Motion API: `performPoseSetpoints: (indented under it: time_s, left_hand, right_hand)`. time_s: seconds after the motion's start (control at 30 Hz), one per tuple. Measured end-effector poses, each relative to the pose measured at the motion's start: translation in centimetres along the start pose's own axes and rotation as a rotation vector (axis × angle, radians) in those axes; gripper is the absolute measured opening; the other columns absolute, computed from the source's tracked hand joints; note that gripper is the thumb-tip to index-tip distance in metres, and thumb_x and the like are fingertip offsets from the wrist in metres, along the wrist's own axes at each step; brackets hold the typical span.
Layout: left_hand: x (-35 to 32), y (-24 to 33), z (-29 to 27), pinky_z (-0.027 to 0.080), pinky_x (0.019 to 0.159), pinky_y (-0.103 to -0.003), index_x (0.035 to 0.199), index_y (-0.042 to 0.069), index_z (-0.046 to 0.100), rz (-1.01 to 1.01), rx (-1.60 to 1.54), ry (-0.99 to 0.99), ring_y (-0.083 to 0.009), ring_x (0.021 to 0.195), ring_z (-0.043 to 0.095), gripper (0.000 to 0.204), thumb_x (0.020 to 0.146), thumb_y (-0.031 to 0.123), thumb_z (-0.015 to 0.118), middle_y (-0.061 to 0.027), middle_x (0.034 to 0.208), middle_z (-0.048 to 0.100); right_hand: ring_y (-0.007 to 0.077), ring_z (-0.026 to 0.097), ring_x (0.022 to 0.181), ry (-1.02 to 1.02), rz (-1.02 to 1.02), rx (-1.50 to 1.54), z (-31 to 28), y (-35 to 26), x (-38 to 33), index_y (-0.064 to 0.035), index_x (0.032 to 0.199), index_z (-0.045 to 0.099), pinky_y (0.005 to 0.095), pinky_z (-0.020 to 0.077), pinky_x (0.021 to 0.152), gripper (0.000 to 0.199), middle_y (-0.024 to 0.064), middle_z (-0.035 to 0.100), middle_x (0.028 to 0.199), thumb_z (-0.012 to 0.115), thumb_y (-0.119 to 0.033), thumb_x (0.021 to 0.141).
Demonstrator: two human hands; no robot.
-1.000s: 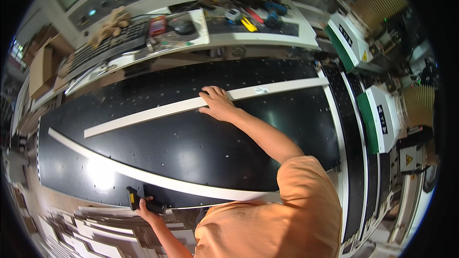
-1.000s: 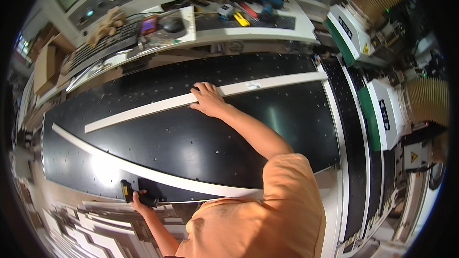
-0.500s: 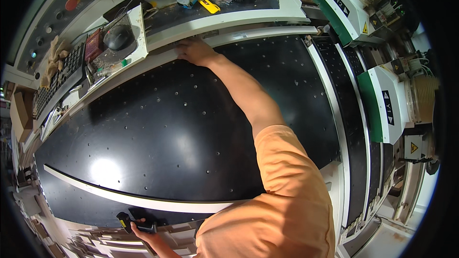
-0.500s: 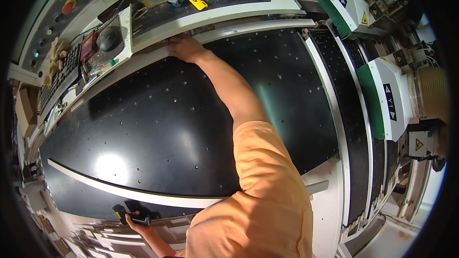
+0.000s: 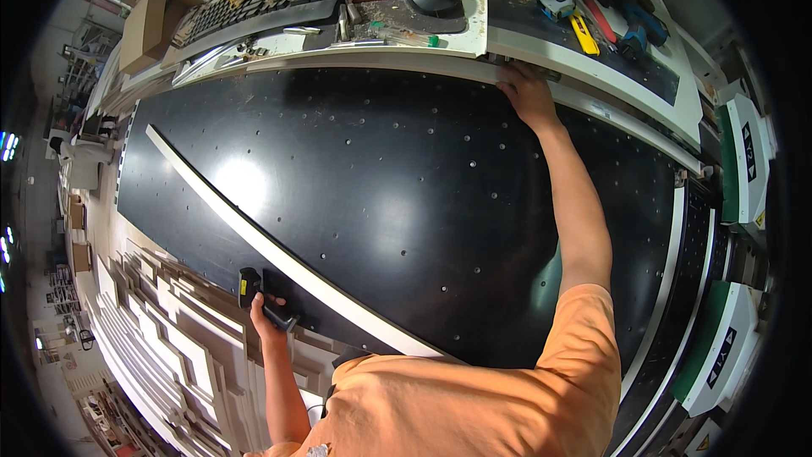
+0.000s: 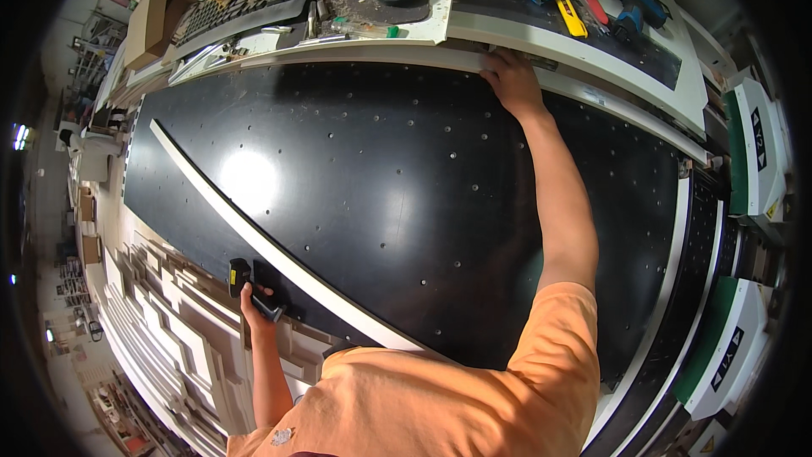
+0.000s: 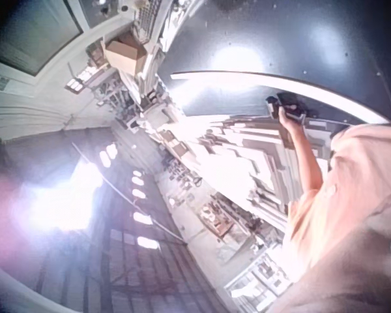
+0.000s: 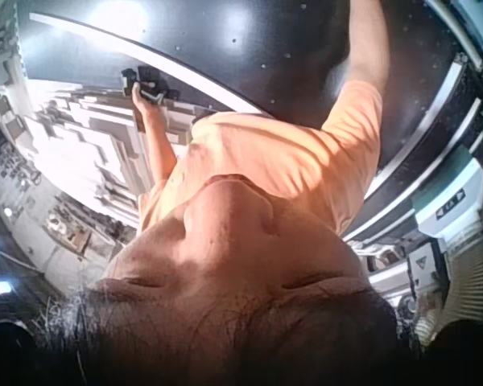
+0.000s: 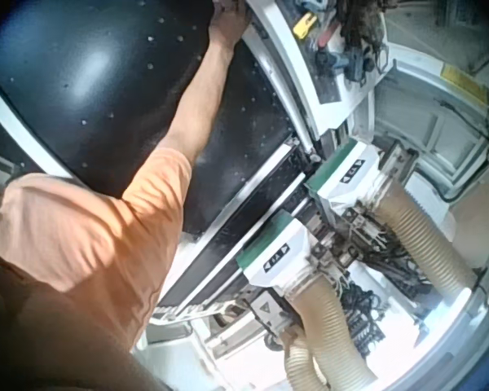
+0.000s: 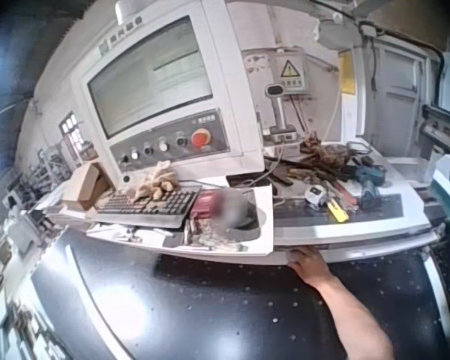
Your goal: The person repeatedly picks up flat panels from a stack, scans their labels with a handheld barcode scanner, and places them on a nearby floor pile. The person also places some panels on a machine table and scans them there before moving them to the floor.
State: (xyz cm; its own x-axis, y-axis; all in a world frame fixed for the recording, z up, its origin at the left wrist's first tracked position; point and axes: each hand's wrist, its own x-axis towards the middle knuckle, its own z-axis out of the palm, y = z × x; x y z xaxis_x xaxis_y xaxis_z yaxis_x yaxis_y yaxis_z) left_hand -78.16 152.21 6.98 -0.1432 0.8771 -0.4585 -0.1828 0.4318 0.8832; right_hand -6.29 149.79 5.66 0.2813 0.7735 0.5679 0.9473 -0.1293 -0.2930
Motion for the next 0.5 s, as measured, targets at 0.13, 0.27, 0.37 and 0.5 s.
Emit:
performPoseSetpoints:
  time_s: [0.13,0.27,0.37,0.5]
  left_hand:
    - [-0.1,0.0,0.2,0.055,0.060,-0.032,0.086,0.008,0.063,-0.017,0.011,0.005,-0.0194,0.068,0.067,0.030,0.092,0.038,0.067,-0.0039,0.072,0.063]
    - [0.2,-0.2,-0.8,0.054,0.069,-0.035,0.092,0.006,0.064,0.030,-0.053,-0.019,-0.0217,0.072,0.068,0.026,0.093,0.032,0.067,-0.0059,0.079,0.066]
    - [0.9,-0.4,-1.0,0.050,0.072,-0.038,0.089,0.010,0.063,-0.029,0.036,-0.113,-0.0216,0.077,0.062,0.032,0.097,0.040,0.057,-0.0054,0.078,0.065]
    - [0.8,-0.2,-0.7,0.050,0.066,-0.036,0.086,0.014,0.061,-0.041,0.009,-0.071,-0.0183,0.076,0.061,0.033,0.095,0.045,0.062,-0.0017,0.078,0.062]
  right_hand:
    - [0.0342,0.061,0.114,0.025,0.032,0.011,0.1,0.2,-0.2,-0.0092,0.109,0.071,0.0460,0.0481,0.100,0.026,0.0108,0.068,0.118,0.075,-0.020,0.085]
    - [0.0360,0.059,0.118,0.032,-0.033,-0.097,0.6,0.3,-0.7,-0.0080,0.109,0.071,0.0471,0.0477,0.102,0.026,0.0130,0.068,0.121,0.074,-0.021,0.086]
    - [0.0328,0.059,0.121,-0.154,0.096,-0.270,1.0,0.2,-1.1,-0.0089,0.107,0.072,0.0472,0.0435,0.107,0.024,0.0121,0.068,0.118,0.071,-0.024,0.088]
    - [0.0314,0.059,0.117,0.206,0.226,-0.384,0.5,-2.0,-1.4,-0.0083,0.094,0.073,0.0487,0.0459,0.099,0.034,0.0134,0.067,0.112,0.079,-0.039,0.079]
